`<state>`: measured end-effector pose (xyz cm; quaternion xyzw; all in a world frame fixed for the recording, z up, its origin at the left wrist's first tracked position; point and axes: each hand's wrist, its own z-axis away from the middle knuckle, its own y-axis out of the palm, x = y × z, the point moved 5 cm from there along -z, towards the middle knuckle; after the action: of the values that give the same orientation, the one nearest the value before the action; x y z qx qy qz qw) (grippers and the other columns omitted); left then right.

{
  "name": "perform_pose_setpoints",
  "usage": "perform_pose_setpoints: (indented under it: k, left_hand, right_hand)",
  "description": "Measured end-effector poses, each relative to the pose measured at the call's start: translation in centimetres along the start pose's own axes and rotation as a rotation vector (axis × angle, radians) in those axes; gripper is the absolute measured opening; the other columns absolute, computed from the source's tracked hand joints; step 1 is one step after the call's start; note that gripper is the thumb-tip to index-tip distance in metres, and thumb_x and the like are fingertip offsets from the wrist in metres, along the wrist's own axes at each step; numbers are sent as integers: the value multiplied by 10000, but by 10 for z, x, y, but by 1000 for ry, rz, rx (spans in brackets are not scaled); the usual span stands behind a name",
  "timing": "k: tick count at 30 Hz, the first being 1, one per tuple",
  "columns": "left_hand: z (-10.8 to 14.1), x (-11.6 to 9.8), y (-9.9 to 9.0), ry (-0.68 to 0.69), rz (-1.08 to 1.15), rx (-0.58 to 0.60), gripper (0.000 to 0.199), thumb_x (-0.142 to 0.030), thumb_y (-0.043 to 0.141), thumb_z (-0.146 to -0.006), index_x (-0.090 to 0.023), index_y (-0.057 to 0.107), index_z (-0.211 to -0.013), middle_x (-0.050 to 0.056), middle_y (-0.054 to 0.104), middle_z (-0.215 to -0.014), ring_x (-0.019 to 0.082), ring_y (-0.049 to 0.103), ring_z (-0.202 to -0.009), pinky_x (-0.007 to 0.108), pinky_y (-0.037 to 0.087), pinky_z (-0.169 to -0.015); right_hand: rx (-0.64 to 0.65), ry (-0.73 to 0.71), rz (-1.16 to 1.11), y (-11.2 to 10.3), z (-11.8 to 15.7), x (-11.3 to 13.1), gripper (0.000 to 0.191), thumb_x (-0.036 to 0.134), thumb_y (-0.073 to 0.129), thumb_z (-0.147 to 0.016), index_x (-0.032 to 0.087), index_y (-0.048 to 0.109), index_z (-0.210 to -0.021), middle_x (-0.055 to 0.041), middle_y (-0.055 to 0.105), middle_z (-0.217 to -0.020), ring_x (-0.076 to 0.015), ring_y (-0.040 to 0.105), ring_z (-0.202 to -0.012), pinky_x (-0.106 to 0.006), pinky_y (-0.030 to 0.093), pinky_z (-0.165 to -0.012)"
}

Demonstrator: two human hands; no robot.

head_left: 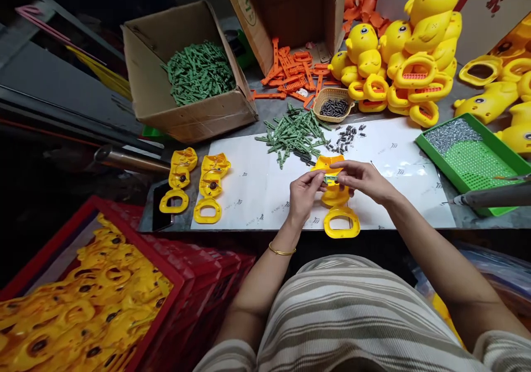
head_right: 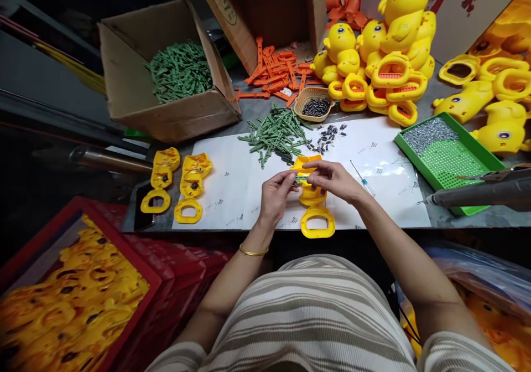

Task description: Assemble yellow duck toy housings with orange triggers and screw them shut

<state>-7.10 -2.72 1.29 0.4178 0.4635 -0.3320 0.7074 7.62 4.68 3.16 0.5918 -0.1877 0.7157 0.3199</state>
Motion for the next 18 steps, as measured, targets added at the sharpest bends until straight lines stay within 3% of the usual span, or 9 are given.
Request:
perform_pose_setpoints:
  k: [3,7,9,11,12,14,16,18]
  left_hand:
    - [6,10,4,-70,62,-28,407,-489,813,-674,-162,753,-909,2,704,-717,74,639,-617,196,536,-622]
    - [11,17,11,-146,80,14,457,-531,792,-693,-141,750,-927,37,722,-749,103,663,-623,218,544,-606]
    - [11,13,10,-63,-63,20,469,-573,690,-791,-150,742,-985,69,745,-825,148,699,-715,260,561,-652]
    - [13,3,10,182,-412,58,495,-593,609,-850,-169,723,-1080,111,755,-1014,224,709,-959,361,565,-834]
    - [15,-1,12,334,-629,105,515,-598,605,-850,-180,705,-1134,127,734,-1136,263,667,-1108,428,517,-962]
    - [22,1,21,560,-998,259,597,-606,653,-807,-193,652,-1239,140,642,-1340,320,519,-1329,546,299,-1164]
    - [27,12,26,632,-1220,411,689,-629,662,-786,-200,590,-1320,145,563,-1438,341,425,-1409,602,92,-1216]
    - [29,23,28,625,-1334,492,729,-649,640,-791,-206,546,-1363,147,518,-1480,343,395,-1428,626,-14,-1209]
  right_hand:
    - [-4,-110,-160,5,7,-3,525,389,849,-678,243,692,-1157,-42,707,-959,-163,673,-793,-258,563,-601]
    - [-154,-262,-91,5,8,-5,277,411,835,-697,234,766,-899,-47,714,-965,-166,671,-826,-280,587,-671]
    - [-276,-316,-66,-5,6,-4,243,434,806,-728,238,758,-865,-38,708,-937,-161,666,-812,-286,588,-680]
    - [-421,-328,-23,-24,3,-4,256,449,755,-777,233,735,-914,-28,704,-911,-151,664,-765,-287,579,-665]
    - [-485,-320,41,-35,1,-4,270,458,722,-803,224,720,-938,-26,703,-893,-146,659,-729,-287,570,-647]
    - [-569,-306,219,-52,-4,-2,296,470,679,-826,199,702,-942,-30,701,-847,-149,648,-686,-290,551,-628]
    - [-584,-307,372,-60,-12,-1,303,476,668,-826,188,703,-914,-42,705,-848,-163,645,-714,-305,543,-670]
    - [-567,-327,444,-60,-20,-3,298,481,667,-825,194,712,-891,-54,709,-884,-174,640,-765,-320,535,-741]
